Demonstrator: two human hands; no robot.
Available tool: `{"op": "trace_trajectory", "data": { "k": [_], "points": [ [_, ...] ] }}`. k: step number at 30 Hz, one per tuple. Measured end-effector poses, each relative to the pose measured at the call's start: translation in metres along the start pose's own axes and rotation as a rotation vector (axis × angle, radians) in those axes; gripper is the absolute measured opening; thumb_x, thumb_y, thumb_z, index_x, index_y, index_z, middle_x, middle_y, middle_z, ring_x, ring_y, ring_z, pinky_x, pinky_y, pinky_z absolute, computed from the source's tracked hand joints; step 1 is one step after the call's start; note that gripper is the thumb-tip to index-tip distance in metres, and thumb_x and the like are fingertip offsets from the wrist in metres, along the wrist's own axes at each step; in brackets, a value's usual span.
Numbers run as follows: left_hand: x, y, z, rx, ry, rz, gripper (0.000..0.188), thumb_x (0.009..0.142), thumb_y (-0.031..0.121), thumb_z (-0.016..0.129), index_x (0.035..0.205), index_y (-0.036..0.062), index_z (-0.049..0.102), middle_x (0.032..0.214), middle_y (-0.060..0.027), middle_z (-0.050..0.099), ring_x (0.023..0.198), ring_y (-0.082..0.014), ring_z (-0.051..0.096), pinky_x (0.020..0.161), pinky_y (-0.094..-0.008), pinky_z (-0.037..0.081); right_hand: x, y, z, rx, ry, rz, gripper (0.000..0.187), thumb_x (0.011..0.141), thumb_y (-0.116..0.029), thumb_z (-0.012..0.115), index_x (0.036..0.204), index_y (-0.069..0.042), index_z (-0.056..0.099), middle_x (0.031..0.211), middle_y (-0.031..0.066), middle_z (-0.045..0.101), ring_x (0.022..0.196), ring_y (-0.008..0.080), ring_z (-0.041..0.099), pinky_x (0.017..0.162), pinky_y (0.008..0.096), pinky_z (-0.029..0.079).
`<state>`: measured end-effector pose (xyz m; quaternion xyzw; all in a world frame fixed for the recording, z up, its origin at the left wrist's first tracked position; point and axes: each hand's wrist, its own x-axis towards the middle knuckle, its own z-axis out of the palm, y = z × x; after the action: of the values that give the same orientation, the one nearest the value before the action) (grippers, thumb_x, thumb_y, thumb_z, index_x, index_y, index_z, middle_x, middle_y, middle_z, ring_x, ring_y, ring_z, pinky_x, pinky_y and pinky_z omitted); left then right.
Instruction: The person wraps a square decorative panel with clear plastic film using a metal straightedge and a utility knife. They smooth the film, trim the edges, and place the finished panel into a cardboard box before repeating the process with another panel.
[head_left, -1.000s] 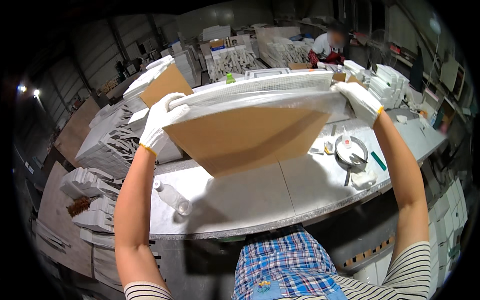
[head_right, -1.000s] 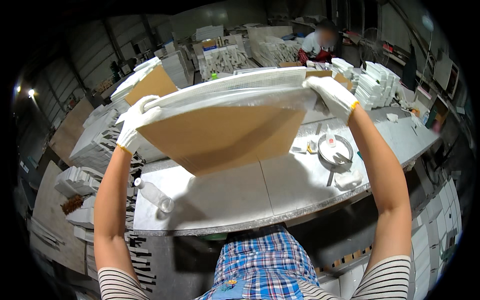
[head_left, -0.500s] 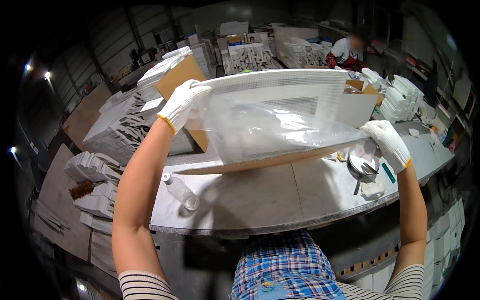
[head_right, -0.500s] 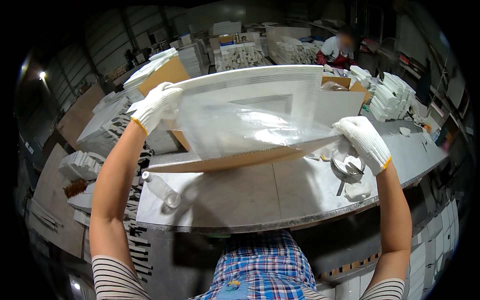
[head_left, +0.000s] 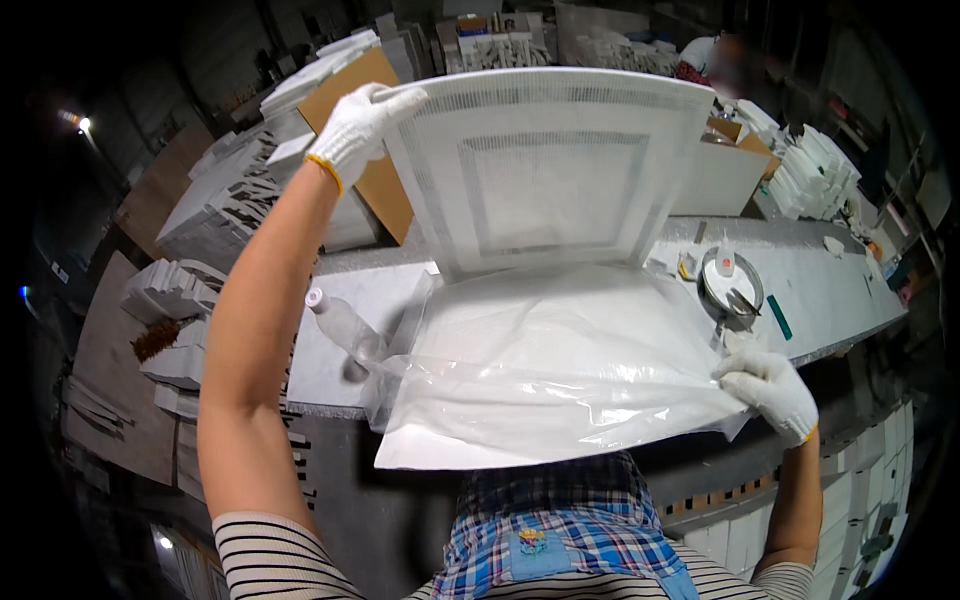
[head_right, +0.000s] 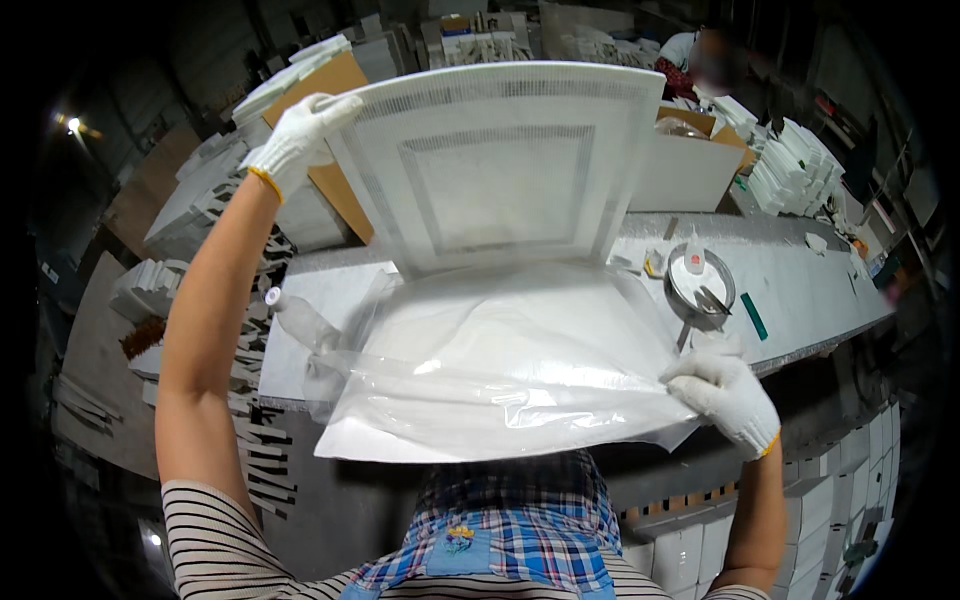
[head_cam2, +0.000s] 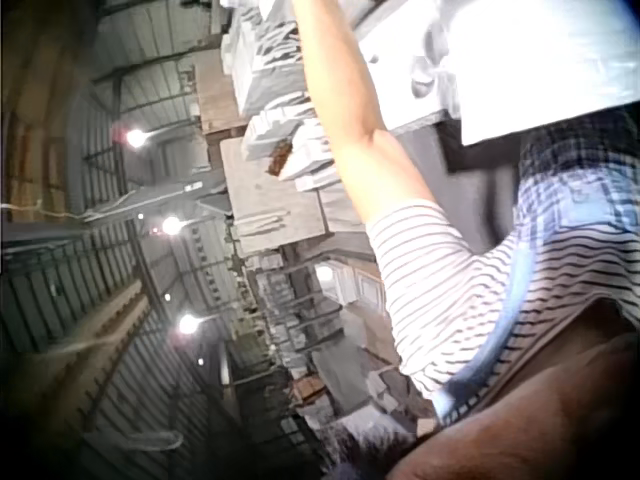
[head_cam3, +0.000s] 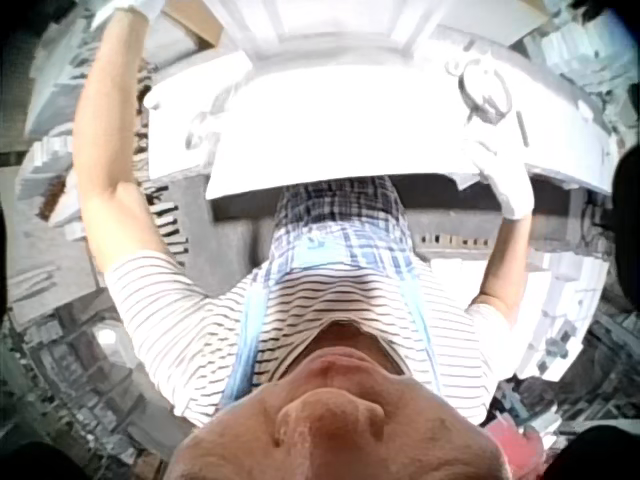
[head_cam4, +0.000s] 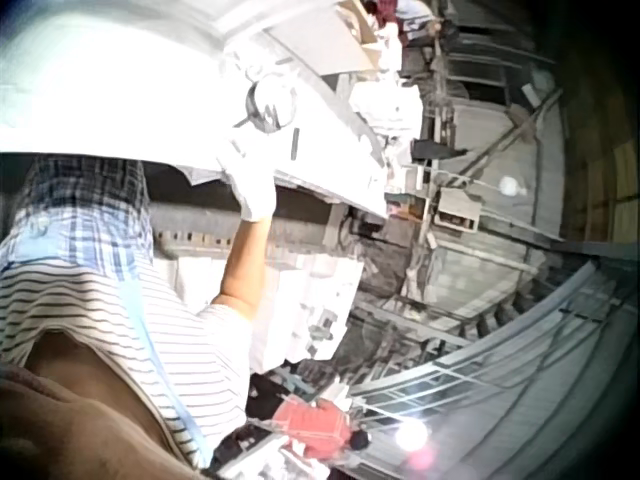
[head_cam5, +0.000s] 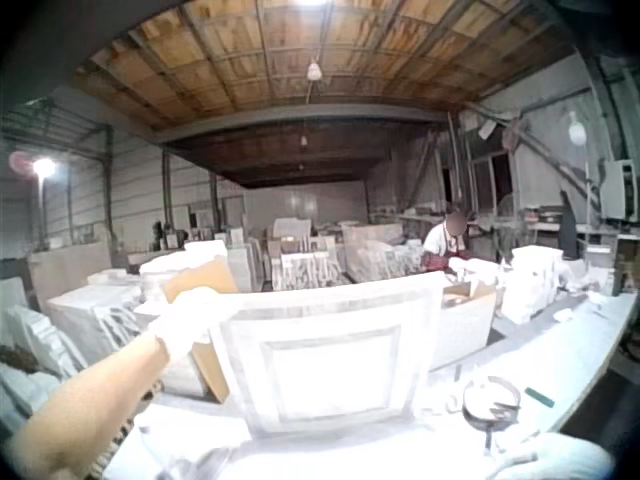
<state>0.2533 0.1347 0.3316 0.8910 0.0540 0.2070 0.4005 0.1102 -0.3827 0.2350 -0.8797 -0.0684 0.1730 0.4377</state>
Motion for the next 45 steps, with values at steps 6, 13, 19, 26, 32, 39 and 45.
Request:
{"op": "trace_trajectory", "data": {
  "k": [6,13,19,26,32,39,45],
  "points": [
    [0.003,-0.012,0.004,0.094,0.03,0.066,0.079,0.085,0.063,0.073,0.132,0.0004,0.062,0.116,-0.0189,0.07,0.112,-0.0297,0.067,0.091,-0.049,0.057,-0.015,0.094,0.059,-0.033,-0.008,-0.037,0.04,0.093,-0.016,0.065,0.127,0.004,0.066,0.103,0.0135,0.075,0.087,0.0151,0.068,0.082,0.0304,0.054],
    [0.01,-0.018,0.006,0.119,0.055,0.108,0.081,0.085,0.065,0.071,0.132,-0.0008,0.062,0.11,-0.018,0.072,0.102,-0.0279,0.071,0.085,-0.0434,0.061,-0.018,0.157,0.11,-0.62,0.122,-0.08,0.043,0.089,-0.023,0.066,0.132,-0.015,0.065,0.086,0.0155,0.074,0.076,0.0335,0.072,0.071,0.0399,0.058],
    [0.008,-0.022,0.006,0.156,0.084,0.101,0.081,0.085,0.065,0.071,0.131,-0.0007,0.062,0.11,-0.0183,0.072,0.101,-0.0277,0.072,0.083,-0.0418,0.061,-0.018,0.139,0.103,-0.311,-0.07,0.076,0.036,0.088,-0.021,0.061,0.122,-0.014,0.073,0.087,0.012,0.076,0.078,0.0287,0.074,0.074,0.0367,0.058],
    [0.008,-0.021,0.009,0.139,0.089,0.14,0.08,0.085,0.065,0.071,0.129,-0.001,0.063,0.106,-0.0179,0.072,0.096,-0.0266,0.072,0.08,-0.0393,0.061,-0.012,0.145,0.105,-0.404,-0.241,0.04,0.028,0.087,-0.02,0.059,0.106,-0.015,0.08,0.09,0.0098,0.077,0.081,0.026,0.074,0.078,0.0352,0.058],
    [0.009,-0.02,0.007,0.147,0.086,0.141,0.081,0.084,0.066,0.071,0.13,-0.0006,0.063,0.105,-0.0177,0.072,0.095,-0.0258,0.072,0.08,-0.0393,0.061,0.001,0.16,0.076,-0.388,-0.254,0.061,0.025,0.085,-0.017,0.062,0.102,-0.012,0.08,0.087,0.0091,0.077,0.077,0.0227,0.073,0.076,0.0314,0.057],
    [0.011,-0.026,0.007,0.176,0.092,0.167,0.084,0.084,0.068,0.07,0.13,-0.0019,0.062,0.107,-0.0182,0.072,0.099,-0.0269,0.072,0.08,-0.0402,0.062,0.007,0.119,0.041,0.509,-0.236,0.239,0.02,0.08,-0.003,0.066,0.097,0.007,0.073,0.073,0.0077,0.068,0.058,0.0128,0.058,0.052,0.0249,0.043],
    [0.006,-0.023,0.008,0.148,0.09,0.161,0.086,0.083,0.069,0.071,0.131,-0.0021,0.061,0.111,-0.0197,0.071,0.105,-0.0283,0.071,0.083,-0.0435,0.062,0.016,0.14,0.017,1.243,0.124,-0.18,0.012,0.083,-0.005,0.057,0.094,0.0,0.062,0.072,0.0033,0.059,0.055,0.01,0.054,0.047,0.0246,0.042]
  ]
}}
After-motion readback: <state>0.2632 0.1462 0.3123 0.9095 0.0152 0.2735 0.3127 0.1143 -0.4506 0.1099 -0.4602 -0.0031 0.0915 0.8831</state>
